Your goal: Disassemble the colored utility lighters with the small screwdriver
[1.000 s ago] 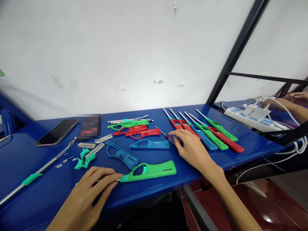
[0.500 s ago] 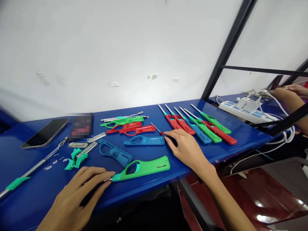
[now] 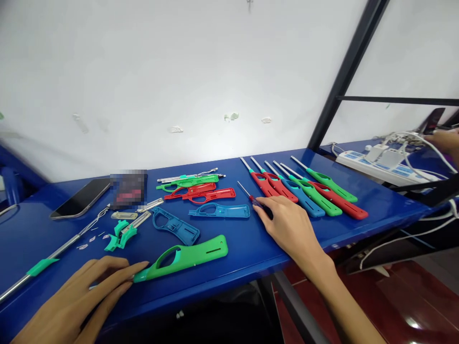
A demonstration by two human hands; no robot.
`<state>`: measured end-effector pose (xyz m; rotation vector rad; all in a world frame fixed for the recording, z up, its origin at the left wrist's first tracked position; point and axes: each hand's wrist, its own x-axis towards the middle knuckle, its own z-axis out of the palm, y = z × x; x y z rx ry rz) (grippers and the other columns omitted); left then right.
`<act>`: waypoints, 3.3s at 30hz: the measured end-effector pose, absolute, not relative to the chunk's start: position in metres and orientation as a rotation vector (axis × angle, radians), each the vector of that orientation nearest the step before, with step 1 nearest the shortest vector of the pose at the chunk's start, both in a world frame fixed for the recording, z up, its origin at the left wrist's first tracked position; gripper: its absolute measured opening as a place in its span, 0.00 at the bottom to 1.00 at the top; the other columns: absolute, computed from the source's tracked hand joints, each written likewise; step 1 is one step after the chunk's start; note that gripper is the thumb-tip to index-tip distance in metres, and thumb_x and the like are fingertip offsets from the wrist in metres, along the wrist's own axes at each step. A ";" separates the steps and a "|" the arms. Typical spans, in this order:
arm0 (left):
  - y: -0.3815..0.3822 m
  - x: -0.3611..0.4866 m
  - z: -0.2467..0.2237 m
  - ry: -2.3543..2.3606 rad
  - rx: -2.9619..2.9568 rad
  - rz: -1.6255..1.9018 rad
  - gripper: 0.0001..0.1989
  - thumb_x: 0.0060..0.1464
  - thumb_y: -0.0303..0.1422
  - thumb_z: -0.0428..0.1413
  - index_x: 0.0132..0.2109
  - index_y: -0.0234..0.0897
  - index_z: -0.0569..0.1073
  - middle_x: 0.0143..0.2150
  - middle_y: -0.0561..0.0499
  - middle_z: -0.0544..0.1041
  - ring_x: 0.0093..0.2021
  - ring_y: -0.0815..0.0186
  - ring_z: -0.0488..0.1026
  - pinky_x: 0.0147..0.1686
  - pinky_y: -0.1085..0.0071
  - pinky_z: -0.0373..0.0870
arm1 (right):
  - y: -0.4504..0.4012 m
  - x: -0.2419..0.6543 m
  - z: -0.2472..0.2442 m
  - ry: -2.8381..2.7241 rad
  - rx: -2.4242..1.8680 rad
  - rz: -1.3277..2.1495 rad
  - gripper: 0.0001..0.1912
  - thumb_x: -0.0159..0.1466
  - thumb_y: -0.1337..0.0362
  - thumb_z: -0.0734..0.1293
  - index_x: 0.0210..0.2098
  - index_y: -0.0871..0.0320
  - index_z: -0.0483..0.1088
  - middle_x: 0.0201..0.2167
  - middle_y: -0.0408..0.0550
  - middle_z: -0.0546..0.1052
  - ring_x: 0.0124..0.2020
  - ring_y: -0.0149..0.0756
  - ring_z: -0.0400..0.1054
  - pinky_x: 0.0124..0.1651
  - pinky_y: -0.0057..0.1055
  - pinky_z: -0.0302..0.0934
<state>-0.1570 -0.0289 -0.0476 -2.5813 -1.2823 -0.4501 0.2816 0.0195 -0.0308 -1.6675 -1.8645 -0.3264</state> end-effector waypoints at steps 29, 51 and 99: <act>-0.030 -0.078 -0.043 -1.317 -2.672 -0.721 0.27 0.74 0.28 0.49 0.74 0.56 0.64 0.71 0.50 0.72 0.68 0.52 0.71 0.60 0.47 0.79 | -0.001 0.192 0.013 -1.319 -0.749 0.341 0.07 0.74 0.66 0.70 0.49 0.51 0.79 0.36 0.41 0.78 0.33 0.33 0.82 0.37 0.31 0.77; -0.031 -0.077 -0.039 -1.190 -2.615 -0.709 0.35 0.66 0.19 0.47 0.74 0.53 0.65 0.69 0.48 0.74 0.63 0.53 0.75 0.57 0.51 0.82 | 0.007 0.183 0.003 -1.324 -0.865 0.277 0.09 0.76 0.65 0.67 0.52 0.51 0.78 0.39 0.42 0.76 0.33 0.34 0.82 0.36 0.32 0.76; -0.031 -0.076 -0.037 -1.179 -2.619 -0.752 0.35 0.64 0.15 0.46 0.70 0.50 0.69 0.66 0.46 0.77 0.60 0.52 0.77 0.52 0.47 0.84 | 0.006 0.179 0.016 -1.529 -0.768 0.209 0.03 0.73 0.59 0.72 0.43 0.50 0.76 0.41 0.46 0.81 0.44 0.42 0.75 0.45 0.40 0.69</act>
